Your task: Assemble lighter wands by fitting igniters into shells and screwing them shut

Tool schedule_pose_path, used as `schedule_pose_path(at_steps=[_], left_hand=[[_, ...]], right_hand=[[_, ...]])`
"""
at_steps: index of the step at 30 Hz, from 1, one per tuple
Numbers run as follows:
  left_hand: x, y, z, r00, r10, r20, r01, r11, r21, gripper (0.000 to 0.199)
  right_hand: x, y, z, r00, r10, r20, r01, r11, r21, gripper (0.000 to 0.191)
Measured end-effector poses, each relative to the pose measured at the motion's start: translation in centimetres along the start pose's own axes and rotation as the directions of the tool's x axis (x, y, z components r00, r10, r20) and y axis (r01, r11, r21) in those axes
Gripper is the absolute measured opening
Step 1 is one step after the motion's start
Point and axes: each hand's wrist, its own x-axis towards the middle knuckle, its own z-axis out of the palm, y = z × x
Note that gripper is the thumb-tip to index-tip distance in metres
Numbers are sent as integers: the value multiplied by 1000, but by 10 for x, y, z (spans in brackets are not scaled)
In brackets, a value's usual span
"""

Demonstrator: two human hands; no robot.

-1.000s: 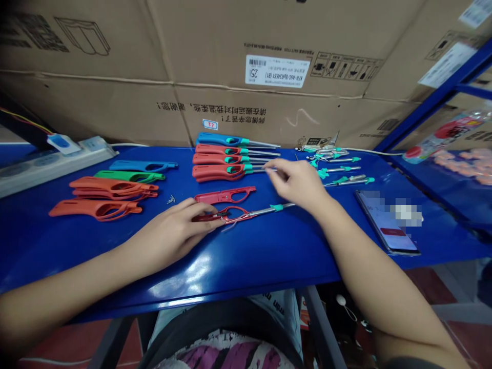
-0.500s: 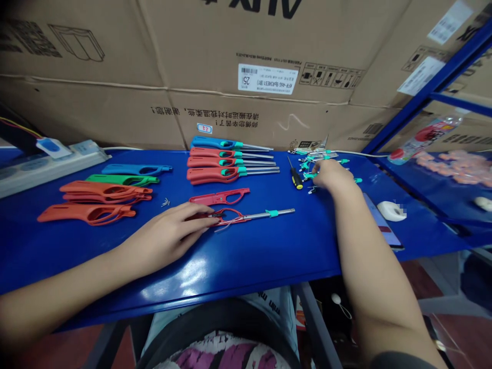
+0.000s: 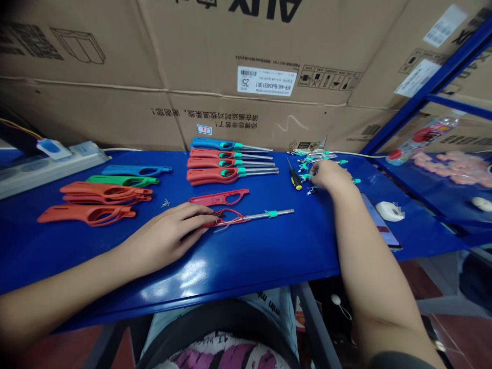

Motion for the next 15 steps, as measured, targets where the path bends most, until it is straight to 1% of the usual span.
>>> schedule_pose_path(at_steps=[3,6,9,11,13,15], left_hand=[[0,1,0,1000,-7,4,7,1000,-1,29],[1,1,-1,1000,-8,7,8,1000,1,29],[1,1,-2,1000,-9,18,9,1000,1,29],[1,2,-2,1000,-15,24,15,1000,0,29],[1,2,-2,1000,-17,26,17,1000,0,29],[1,1,-2,999,-17,27,17,1000,3,29]], right_hand=[[-2,0,-2,1000,-4,-21,4,1000,1,14],[-8,-2,-10,996,11,-85,-9,1000,30,13],[-15,-5,-17,986,70,-152,-57,995,86,16],[-18,-7,-20,981,100,-168,-81,990,120,16],[-20,-8,-21,977,110,-181,-80,983,167,14],[-22,-8,-22,968,117,-221,-67,973,222,14]])
